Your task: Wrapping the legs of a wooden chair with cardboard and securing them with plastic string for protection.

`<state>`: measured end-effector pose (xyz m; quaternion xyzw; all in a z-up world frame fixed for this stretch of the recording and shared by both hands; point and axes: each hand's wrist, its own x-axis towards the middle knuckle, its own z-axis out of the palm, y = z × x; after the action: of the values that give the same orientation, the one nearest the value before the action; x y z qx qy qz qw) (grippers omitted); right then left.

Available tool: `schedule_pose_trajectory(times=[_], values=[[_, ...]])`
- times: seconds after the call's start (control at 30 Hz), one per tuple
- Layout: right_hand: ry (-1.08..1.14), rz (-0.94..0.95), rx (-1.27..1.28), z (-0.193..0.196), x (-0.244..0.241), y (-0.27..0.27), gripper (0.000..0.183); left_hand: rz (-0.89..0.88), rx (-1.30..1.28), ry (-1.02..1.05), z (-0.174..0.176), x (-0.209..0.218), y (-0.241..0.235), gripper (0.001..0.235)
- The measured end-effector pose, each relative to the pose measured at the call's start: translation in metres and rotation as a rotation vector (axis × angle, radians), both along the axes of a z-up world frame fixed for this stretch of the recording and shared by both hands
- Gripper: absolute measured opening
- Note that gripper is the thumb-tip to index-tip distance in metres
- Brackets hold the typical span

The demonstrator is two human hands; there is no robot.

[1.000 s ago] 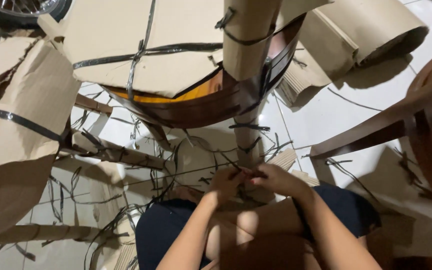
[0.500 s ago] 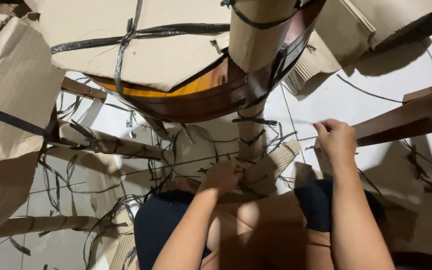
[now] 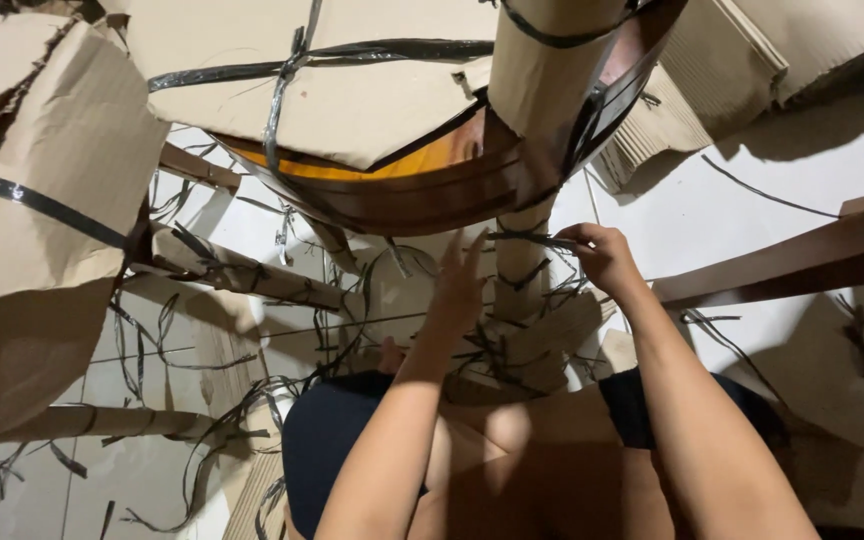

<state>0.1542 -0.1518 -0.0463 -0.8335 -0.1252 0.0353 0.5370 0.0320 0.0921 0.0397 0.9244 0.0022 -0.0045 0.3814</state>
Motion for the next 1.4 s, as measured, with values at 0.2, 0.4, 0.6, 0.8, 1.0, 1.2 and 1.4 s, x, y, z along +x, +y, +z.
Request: schedule_pose_trajectory(times=[0.2, 0.4, 0.6, 0.8, 1.0, 1.2, 1.4], values=[[0.081, 0.014, -0.022, -0.024, 0.004, 0.007, 0.025, -0.133, 0.445, 0.232, -0.047, 0.015, 0.002, 0.042], [0.136, 0.036, -0.197, -0.022, -0.015, 0.008, 0.018, 0.165, -0.237, 0.319, -0.171, 0.008, 0.01, 0.04], [0.194, 0.033, -0.368, -0.025, -0.05, 0.007, 0.012, 0.11, 0.563, 0.299, -0.121, -0.046, -0.001, 0.028], [0.256, 0.099, -0.748, -0.019, -0.074, 0.019, 0.024, 0.028, 0.73, 0.102, -0.072, -0.085, -0.027, 0.03], [0.073, 0.345, -1.009, -0.063, -0.101, 0.027, 0.03, -0.22, 0.463, -0.258, -0.027, -0.091, -0.047, 0.004], [0.191, 0.333, -0.889, 0.042, -0.179, 0.057, 0.034, -0.148, -0.333, -0.188, -0.068, -0.072, -0.035, 0.031], [0.091, 0.201, -0.928, 0.115, -0.197, 0.074, 0.029, -0.168, -0.25, -0.354, -0.084, -0.075, -0.037, 0.018]])
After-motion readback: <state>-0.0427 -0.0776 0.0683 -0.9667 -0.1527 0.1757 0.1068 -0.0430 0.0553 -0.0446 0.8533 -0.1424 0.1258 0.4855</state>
